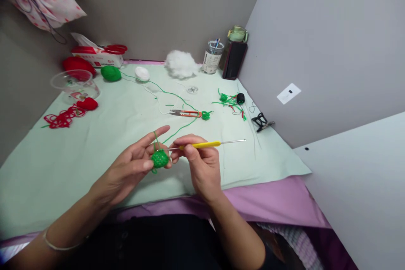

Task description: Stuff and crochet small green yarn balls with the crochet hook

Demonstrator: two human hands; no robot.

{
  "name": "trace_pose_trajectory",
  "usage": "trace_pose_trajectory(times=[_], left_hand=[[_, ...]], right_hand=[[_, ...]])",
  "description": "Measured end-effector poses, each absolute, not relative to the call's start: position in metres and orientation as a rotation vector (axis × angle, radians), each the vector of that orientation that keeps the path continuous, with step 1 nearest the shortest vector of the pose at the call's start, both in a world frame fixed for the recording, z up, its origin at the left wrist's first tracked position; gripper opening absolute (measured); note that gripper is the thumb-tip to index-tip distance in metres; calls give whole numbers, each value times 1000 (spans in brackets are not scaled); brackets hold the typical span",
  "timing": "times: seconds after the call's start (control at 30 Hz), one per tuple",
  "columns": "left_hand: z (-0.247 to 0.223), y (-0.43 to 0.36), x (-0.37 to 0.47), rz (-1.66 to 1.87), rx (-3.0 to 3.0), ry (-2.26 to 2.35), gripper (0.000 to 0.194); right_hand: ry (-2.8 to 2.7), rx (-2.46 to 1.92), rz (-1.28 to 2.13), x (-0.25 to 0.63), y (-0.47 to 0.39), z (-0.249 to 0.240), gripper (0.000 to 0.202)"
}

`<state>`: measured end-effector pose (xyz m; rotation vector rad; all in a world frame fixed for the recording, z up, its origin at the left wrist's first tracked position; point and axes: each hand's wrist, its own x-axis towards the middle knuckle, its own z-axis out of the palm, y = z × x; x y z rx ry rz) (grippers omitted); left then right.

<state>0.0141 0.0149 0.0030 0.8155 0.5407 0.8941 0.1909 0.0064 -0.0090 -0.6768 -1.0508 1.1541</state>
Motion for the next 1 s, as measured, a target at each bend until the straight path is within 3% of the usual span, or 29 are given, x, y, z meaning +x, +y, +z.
trace_pose_trajectory(times=[0.33,0.47,0.67,1.0], left_hand=[[1,18,9,881,830,494,51],[1,15,11,888,1009,580,59],[0,15,11,909,1168,730,68],[8,16,7,947,1407,873,60]], right_hand=[[-935,-788,1228,201,11,-2,22],[-1027,-761,1267,198,7,-5,21],[-1321,-795,958,194,1,-11,17],[-1090,-669,1268,199,7,-13,18]])
